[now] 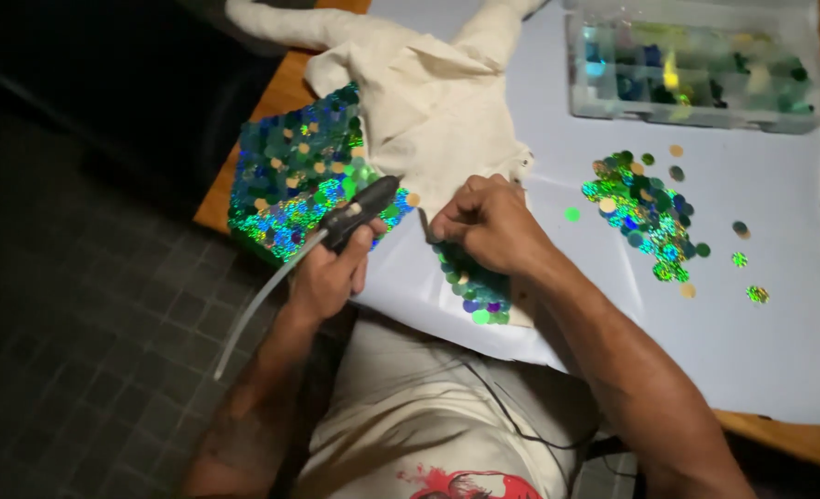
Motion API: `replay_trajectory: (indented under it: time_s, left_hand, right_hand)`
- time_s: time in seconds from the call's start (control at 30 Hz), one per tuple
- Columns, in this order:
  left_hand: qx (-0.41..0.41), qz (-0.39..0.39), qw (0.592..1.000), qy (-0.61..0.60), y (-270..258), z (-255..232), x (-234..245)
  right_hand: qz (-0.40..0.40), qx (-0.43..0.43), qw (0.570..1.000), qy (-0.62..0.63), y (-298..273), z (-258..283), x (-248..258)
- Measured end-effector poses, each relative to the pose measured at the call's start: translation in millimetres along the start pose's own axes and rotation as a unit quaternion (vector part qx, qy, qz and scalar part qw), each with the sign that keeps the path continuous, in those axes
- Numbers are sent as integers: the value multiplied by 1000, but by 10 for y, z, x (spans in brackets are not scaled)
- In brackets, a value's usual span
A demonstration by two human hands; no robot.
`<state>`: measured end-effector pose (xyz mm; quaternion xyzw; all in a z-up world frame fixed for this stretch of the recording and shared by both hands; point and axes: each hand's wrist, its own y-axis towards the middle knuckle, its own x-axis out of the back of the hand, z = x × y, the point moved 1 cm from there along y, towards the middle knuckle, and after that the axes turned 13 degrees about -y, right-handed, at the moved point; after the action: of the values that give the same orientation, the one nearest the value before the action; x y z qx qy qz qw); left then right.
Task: Applying sequins to a white fabric item using a hot glue gun
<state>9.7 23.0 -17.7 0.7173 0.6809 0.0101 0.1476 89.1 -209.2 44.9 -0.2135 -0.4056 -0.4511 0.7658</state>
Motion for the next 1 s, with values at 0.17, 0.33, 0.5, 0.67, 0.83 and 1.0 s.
replay_trajectory:
  time_s: [0.17,0.33,0.5,0.67,0.83,1.0]
  left_hand:
    - [16,-8,1000,5,26,-113,-2]
    - [10,-7,1000,-3,28,-141,-39]
    - [34,-3,999,17,26,-219,-53]
    - [41,-6,999,15,52,-259,-57]
    - [43,2,999,18,49,-292,-64]
    - [45,-11,999,15,57,-304,-57]
  right_hand:
    - [31,-56,998,-22,151,-286,-303]
    - [17,-48,998,-30,161,-383,-441]
    - [7,-58,998,-33,136,-288,-402]
    - [4,-54,998,-38,147,-349,-448]
    - [9,-53,998,-46,101,-247,-394]
    - [-28,-31,998,49,145,-541,-629]
